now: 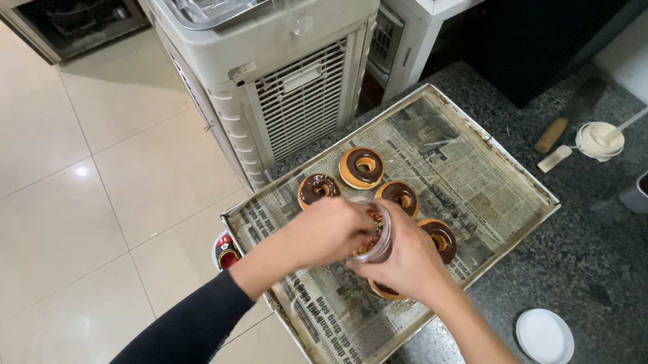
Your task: The person dips donuts into a bowl of chocolate glaze and places them on a tray. Then the person sprinkles colorful toppings onto the glazed donuts. Finally, the person stores a bag of vegetables in a freezer.
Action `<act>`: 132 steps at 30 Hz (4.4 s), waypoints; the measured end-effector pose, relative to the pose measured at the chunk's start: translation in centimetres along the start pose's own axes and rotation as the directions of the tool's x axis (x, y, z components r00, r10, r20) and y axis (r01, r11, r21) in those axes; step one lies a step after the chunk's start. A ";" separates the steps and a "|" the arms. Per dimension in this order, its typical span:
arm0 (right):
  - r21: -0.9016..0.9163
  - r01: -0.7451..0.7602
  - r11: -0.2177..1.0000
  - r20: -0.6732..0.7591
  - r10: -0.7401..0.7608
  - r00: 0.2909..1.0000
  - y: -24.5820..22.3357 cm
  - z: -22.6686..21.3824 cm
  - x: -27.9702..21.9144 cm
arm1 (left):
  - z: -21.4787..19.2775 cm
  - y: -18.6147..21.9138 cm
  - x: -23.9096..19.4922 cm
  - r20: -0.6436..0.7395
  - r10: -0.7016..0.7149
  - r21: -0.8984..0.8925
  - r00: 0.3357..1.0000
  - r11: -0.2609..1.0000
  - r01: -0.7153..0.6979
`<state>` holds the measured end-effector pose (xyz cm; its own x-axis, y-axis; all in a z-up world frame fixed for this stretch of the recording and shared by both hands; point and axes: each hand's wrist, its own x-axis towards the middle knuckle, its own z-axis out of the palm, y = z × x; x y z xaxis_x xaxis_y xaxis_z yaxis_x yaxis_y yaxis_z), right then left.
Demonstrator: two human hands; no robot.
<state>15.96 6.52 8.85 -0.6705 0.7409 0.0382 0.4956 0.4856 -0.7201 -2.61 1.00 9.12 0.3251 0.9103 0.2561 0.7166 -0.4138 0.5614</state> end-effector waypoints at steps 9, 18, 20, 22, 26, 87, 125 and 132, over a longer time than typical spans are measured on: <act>0.020 -0.063 0.998 -0.093 0.064 0.994 1.0 -2.0 -0.2 | -2.7 -4.7 -0.7 -0.152 -0.574 -0.550 0.805 0.726 0.414; 0.012 -0.056 0.998 -0.153 0.057 0.987 2.9 -2.3 -0.5 | 1.5 -9.2 -0.7 -0.250 -0.463 0.039 0.850 0.873 0.487; 0.015 -0.081 0.997 -0.149 0.082 0.985 3.1 -2.4 -0.4 | 1.7 -9.6 -1.3 -0.241 -0.467 0.070 0.851 0.866 0.496; 0.019 -0.098 0.995 -0.141 0.100 0.985 3.1 -2.3 -0.3 | 1.5 -10.0 -1.9 -0.246 -0.473 0.088 0.846 0.859 0.505; 0.026 -0.112 0.993 -0.126 0.114 0.986 2.9 -2.3 -0.2 | 0.9 -10.8 -2.5 -0.312 -0.460 0.062 0.831 0.863 0.501; 0.056 -0.302 0.952 -0.315 0.303 0.899 15.0 -9.6 -13.8 | 9.6 5.3 11.5 0.122 -0.305 -0.541 0.944 0.777 0.321; 0.101 -0.305 0.947 -0.283 0.321 0.904 14.9 -8.9 -13.8 | 13.5 0.3 11.7 0.001 -0.173 0.154 0.985 0.973 0.171; 0.007 -0.231 0.973 -0.237 0.226 0.945 13.7 -8.9 -14.1 | 11.4 8.4 9.8 -0.022 0.084 -0.151 0.996 0.985 -0.087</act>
<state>37.13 6.87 4.61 -0.3907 0.9197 0.0376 0.6333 0.2982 -0.7141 13.63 6.40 7.41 0.3708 0.8720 0.3196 0.5840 -0.4865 0.6498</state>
